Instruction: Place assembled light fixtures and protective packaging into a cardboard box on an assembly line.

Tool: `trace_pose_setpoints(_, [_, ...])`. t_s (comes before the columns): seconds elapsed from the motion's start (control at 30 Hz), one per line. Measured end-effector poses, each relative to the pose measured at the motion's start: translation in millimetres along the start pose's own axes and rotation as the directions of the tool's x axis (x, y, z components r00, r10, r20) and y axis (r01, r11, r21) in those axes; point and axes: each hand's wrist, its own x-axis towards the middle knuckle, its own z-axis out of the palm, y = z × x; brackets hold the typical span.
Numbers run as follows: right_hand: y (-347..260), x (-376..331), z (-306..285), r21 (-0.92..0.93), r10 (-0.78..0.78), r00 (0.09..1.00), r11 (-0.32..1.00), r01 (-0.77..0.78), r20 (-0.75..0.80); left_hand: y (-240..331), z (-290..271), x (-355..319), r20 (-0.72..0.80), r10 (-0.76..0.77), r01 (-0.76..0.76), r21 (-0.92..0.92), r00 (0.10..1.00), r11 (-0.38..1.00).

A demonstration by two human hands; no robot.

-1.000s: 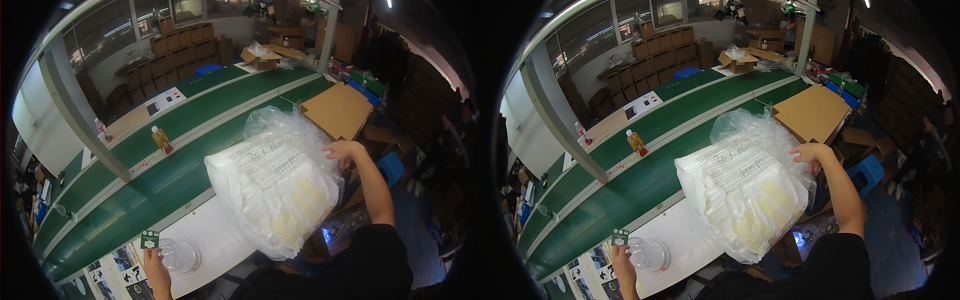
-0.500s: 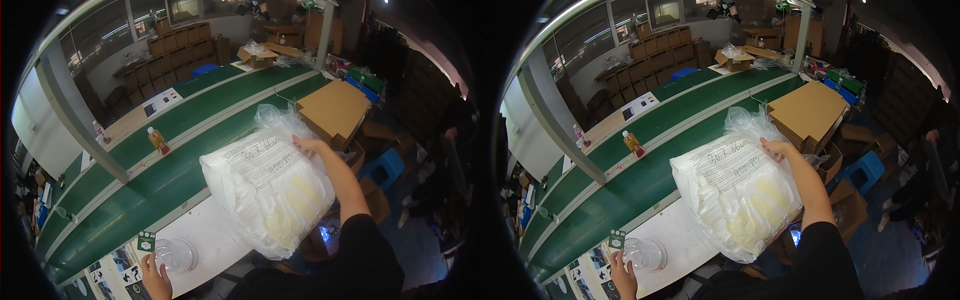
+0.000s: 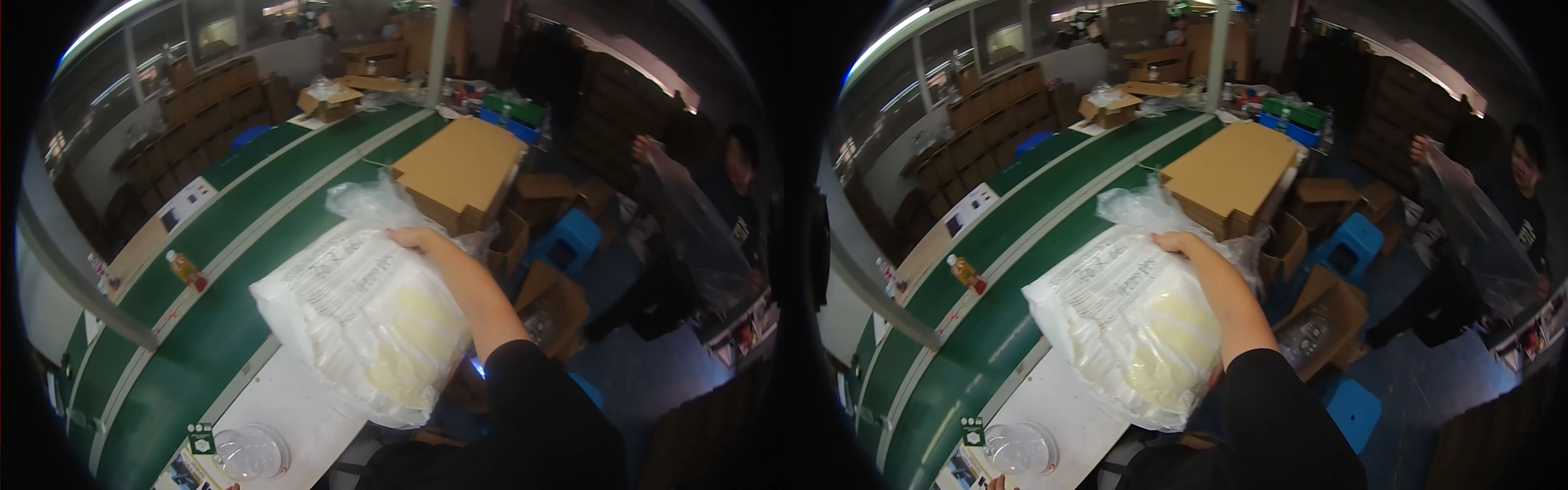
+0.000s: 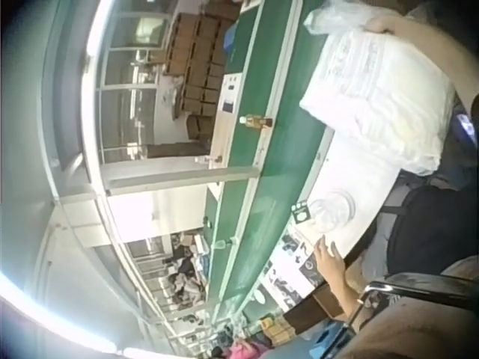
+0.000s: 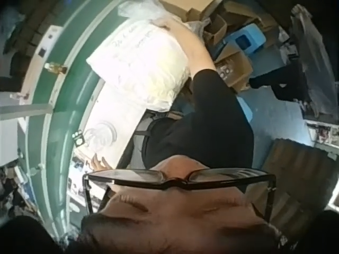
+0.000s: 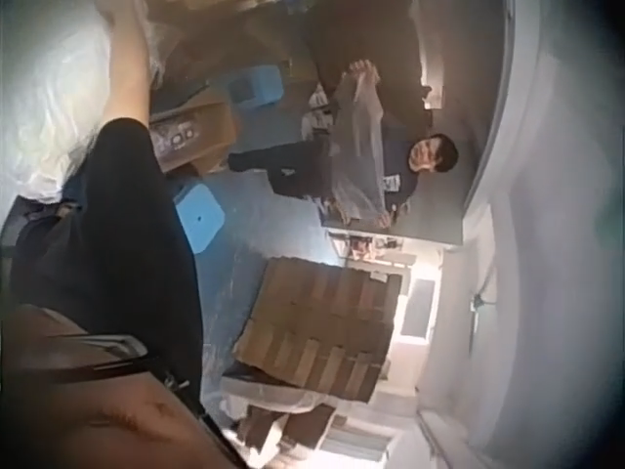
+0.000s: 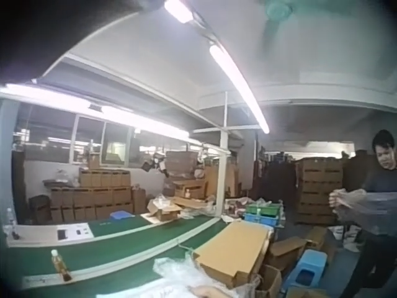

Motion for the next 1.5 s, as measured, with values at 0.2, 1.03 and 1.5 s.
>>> trace_pose_setpoints(0.2, [12,-30,-23,-0.451,-0.3,0.947,0.865,0.22,-0.113,-24,27,-12,-0.009,0.1,-0.1,-0.114,0.995,0.988])
trace_pose_setpoints(1.03, [-33,20,16,-0.069,-0.142,0.982,0.989,0.134,-0.128,-61,22,-46,0.168,-0.203,0.244,-0.284,0.965,0.927])
trace_pose_setpoints(1.5, [-63,-111,6,-0.388,-0.406,0.79,0.892,0.233,-0.46,-60,-2,-28,0.172,-0.176,0.236,-0.454,0.969,0.859])
